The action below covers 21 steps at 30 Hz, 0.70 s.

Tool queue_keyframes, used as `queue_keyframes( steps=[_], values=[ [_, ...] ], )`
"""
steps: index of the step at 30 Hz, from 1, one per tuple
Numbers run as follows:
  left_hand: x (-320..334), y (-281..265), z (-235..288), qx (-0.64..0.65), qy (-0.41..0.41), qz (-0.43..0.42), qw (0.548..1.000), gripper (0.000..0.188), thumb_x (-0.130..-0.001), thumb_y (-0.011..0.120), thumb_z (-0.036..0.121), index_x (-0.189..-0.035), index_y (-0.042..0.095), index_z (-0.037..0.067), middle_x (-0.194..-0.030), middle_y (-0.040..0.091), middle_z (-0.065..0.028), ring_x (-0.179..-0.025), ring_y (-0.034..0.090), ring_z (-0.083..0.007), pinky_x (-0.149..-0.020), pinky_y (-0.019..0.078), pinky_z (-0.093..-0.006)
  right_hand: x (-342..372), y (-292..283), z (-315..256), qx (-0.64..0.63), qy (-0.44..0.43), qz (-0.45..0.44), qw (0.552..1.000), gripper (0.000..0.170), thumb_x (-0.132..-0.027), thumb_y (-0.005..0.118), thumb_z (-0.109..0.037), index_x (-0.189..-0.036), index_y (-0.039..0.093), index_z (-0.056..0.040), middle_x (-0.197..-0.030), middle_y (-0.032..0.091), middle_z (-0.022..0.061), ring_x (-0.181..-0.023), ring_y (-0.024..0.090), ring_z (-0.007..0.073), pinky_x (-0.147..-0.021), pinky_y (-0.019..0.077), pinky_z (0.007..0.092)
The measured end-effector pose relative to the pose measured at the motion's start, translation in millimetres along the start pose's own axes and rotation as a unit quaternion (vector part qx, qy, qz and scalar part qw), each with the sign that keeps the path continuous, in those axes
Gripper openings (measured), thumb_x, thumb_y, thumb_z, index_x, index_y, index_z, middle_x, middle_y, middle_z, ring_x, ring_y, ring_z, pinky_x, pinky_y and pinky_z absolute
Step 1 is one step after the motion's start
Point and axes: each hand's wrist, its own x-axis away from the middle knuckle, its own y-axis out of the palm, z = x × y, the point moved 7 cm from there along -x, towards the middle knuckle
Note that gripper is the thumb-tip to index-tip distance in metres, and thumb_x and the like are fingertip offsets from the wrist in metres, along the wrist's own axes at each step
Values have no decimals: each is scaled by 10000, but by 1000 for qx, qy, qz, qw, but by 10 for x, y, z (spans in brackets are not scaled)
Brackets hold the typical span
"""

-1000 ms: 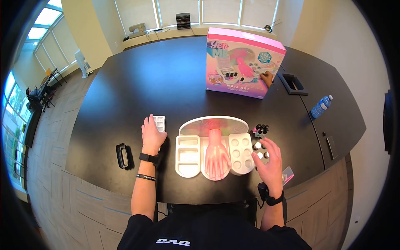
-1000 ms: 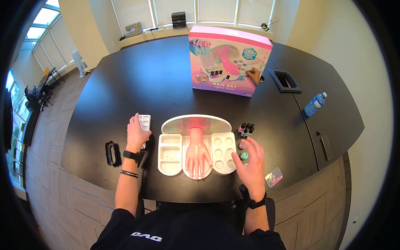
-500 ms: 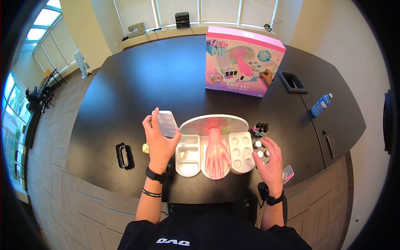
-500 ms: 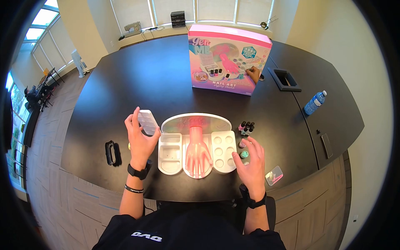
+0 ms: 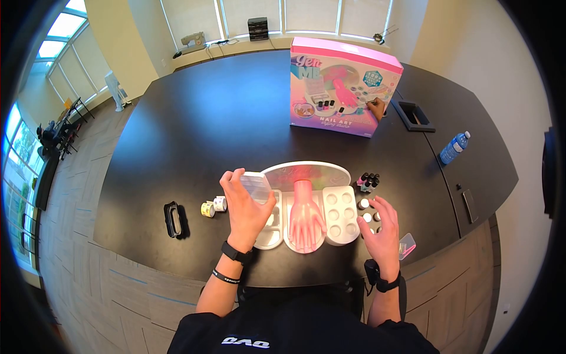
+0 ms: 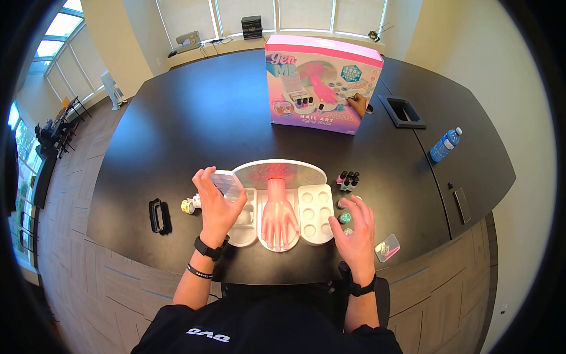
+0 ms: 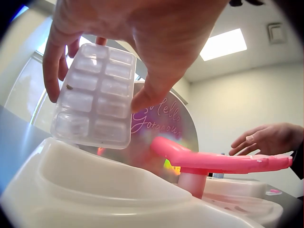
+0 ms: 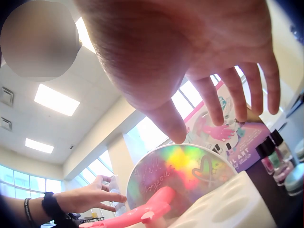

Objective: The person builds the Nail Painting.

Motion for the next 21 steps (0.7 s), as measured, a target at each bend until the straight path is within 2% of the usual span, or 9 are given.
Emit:
queue_keyframes(
  steps=[3,21],
  values=[
    [10,53,20,8,-7,-11,1000,869,-775,910,177,-1454,386,39,-1391,389,-231,-1287,491,-449,-1079,467,-528,12,3,14,-6,-2,2,1000,479,-897,845,-173,-1336,708,-41,-1479,632,182,-1392,564,390,-1163,466,477],
    [80,247,53,-14,-21,-58,998,843,-785,908,116,-1448,397,16,-1352,408,-267,-1269,480,-482,-1082,454,-558,28,41,7,-5,-3,-6,1000,491,-894,844,-166,-1344,704,-30,-1484,634,176,-1377,568,386,-1155,471,475]
  ],
)
